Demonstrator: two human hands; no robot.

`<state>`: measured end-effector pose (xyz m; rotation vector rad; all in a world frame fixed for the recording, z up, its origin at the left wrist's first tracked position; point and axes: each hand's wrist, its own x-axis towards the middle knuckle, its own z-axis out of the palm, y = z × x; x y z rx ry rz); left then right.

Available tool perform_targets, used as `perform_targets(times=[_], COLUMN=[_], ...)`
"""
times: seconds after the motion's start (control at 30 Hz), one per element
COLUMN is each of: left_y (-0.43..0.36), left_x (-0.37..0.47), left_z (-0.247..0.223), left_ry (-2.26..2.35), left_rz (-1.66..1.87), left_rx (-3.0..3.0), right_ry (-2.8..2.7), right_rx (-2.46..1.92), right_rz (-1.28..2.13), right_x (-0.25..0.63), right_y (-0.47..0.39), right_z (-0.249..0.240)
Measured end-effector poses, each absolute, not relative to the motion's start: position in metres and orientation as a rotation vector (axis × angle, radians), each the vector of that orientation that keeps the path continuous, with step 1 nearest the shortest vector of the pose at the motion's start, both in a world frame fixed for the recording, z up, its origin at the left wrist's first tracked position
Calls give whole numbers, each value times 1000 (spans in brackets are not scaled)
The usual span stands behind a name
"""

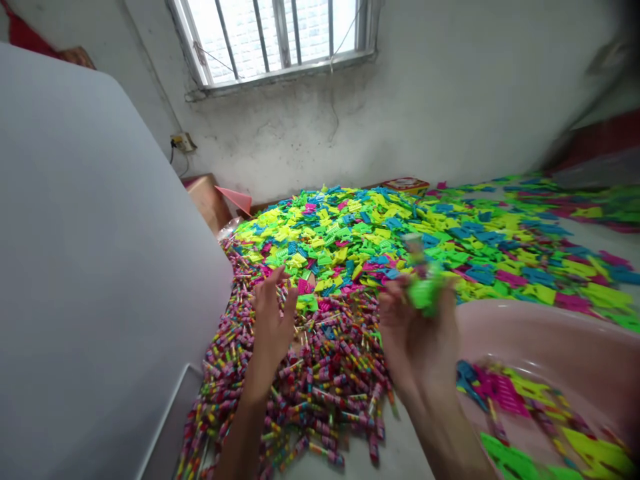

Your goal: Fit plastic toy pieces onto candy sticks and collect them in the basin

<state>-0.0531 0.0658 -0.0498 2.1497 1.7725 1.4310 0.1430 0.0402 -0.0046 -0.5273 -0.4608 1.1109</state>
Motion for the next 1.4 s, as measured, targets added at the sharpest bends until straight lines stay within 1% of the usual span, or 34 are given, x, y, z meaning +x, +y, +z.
perform_targets(times=[0.03,0.17,0.23,0.33,0.47,0.53,0.6,0.7,0.77,0.9,1.03,1.17,1.27,1.4], left_y=[74,94,95,95,97,99,100,93,84,63,53,50,48,42], left_x=[-56,-61,-59,-54,-55,-58,-61,-60,-54,-39,-30,-32,-29,-16], left_z=[-62,-109,-124,-131,-126,-120,-110,-88,-71,-43,-32,-27,-27,-30], left_ry=[1910,1938,1921,1913,1855,1807,1747,1601,1460,1236,1086,1131,1131,1147], left_rz=[1231,883,772,706,784,882,998,1147,1186,1175,1292,1393,1333,1156], left_rx=[2175,2195,2205,2194,2110,2030,1930,1773,1699,1605,1387,1352,1456,1672], right_ry=[-466,-552,-572,-588,-523,-524,-643,-940,-1094,-1224,-1028,-644,-457,-407], right_rx=[-468,-471,-486,-461,-508,-627,-762,-935,-1014,-992,-884,-776,-667,-672], right_rz=[1047,817,747,730,915,1043,1129,1118,1100,1149,1204,1304,1355,1387], right_x=[147,153,150,144,132,126,120,116,114,108,99,97,100,105], right_y=[37,19,13,12,29,41,52,64,67,64,60,60,59,55], right_z=[-1,10,12,10,-1,-11,-23,-42,-50,-53,-53,-51,-44,-31])
